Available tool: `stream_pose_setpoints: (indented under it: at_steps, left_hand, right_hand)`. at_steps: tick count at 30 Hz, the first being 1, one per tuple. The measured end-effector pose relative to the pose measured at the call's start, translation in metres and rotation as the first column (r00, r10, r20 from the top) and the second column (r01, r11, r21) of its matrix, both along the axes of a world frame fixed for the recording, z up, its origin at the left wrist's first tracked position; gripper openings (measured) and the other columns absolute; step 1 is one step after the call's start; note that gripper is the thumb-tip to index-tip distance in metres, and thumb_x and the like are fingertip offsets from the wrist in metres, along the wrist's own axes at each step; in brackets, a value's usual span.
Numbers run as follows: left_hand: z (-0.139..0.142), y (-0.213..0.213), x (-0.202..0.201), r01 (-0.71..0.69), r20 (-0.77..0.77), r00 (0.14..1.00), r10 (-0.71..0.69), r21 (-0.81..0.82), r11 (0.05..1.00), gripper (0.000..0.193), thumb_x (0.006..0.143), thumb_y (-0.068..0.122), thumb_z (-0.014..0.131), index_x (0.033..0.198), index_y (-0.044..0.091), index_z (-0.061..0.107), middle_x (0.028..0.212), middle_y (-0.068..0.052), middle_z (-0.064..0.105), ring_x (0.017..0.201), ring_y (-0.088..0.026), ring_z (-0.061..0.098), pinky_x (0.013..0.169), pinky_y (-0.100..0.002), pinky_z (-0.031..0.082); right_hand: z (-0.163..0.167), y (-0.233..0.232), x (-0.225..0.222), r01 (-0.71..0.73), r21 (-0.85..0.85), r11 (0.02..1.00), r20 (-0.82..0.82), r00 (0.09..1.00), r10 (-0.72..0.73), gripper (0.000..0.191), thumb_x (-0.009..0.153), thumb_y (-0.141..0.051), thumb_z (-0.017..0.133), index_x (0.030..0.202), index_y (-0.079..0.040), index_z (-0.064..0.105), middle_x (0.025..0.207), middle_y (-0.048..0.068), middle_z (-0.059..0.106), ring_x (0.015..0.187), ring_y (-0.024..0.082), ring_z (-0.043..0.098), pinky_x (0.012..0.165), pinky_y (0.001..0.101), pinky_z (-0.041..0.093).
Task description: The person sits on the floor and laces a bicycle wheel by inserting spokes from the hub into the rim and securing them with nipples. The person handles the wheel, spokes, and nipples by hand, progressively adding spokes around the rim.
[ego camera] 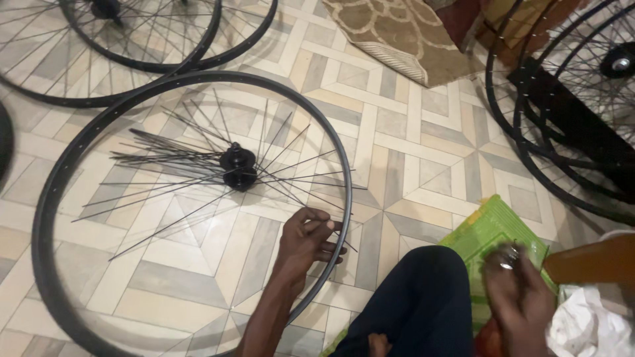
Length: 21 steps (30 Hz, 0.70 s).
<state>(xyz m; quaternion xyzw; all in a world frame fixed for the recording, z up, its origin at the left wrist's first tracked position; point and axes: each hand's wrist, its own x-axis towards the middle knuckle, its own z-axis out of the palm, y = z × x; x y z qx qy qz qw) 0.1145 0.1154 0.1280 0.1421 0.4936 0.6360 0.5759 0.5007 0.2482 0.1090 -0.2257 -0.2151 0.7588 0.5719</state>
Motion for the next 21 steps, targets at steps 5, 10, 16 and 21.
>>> stream_pose_setpoints:
  at_steps: [5, 10, 16, 21]
  left_hand:
    - [0.002, 0.002, 0.0, 0.011, 0.0, 1.0, -0.011, -0.046, 0.999, 0.022, 0.092, 0.013, 0.068, 0.106, 0.004, 0.053, 0.098, -0.017, 0.074, 0.064, -0.024, 0.072, 0.052, -0.034, 0.061]
    - [-0.001, 0.002, 0.0, 0.003, -0.006, 1.0, -0.003, -0.033, 0.999, 0.023, 0.091, 0.012, 0.068, 0.106, 0.004, 0.054, 0.098, -0.017, 0.074, 0.063, -0.024, 0.073, 0.05, -0.033, 0.059]
    - [-0.009, 0.002, -0.001, -0.003, 0.013, 1.0, 0.003, -0.017, 1.0, 0.022, 0.091, 0.012, 0.068, 0.107, 0.005, 0.054, 0.096, -0.017, 0.076, 0.063, -0.025, 0.074, 0.048, -0.032, 0.056]
    - [-0.013, 0.002, 0.002, -0.015, 0.027, 1.0, 0.014, 0.01, 1.0, 0.018, 0.093, 0.009, 0.066, 0.106, 0.006, 0.054, 0.096, -0.016, 0.075, 0.063, -0.024, 0.072, 0.05, -0.033, 0.06]
  right_hand:
    - [0.017, 0.031, -0.12, -0.241, -0.128, 0.962, 0.236, 0.935, 0.266, 0.014, 0.102, -0.009, 0.066, 0.112, 0.0, 0.064, 0.104, 0.008, 0.065, 0.096, 0.015, 0.062, 0.088, 0.0245, 0.052]
    - [-0.004, 0.031, -0.199, -0.267, -0.106, 0.958, 0.653, 0.708, 0.27, 0.024, 0.094, -0.014, 0.069, 0.114, -0.001, 0.07, 0.096, 0.005, 0.067, 0.089, 0.013, 0.063, 0.083, 0.0263, 0.053]
    - [-0.01, 0.03, -0.216, -0.342, -0.059, 0.938, 0.632, 0.714, 0.301, 0.02, 0.093, -0.012, 0.072, 0.11, -0.002, 0.069, 0.096, 0.004, 0.068, 0.091, 0.013, 0.064, 0.083, 0.0281, 0.053]
    - [-0.014, 0.03, -0.227, -0.368, -0.029, 0.929, 0.605, 0.734, 0.309, 0.017, 0.093, -0.01, 0.072, 0.108, -0.003, 0.068, 0.097, 0.004, 0.068, 0.091, 0.014, 0.064, 0.083, 0.0288, 0.053]
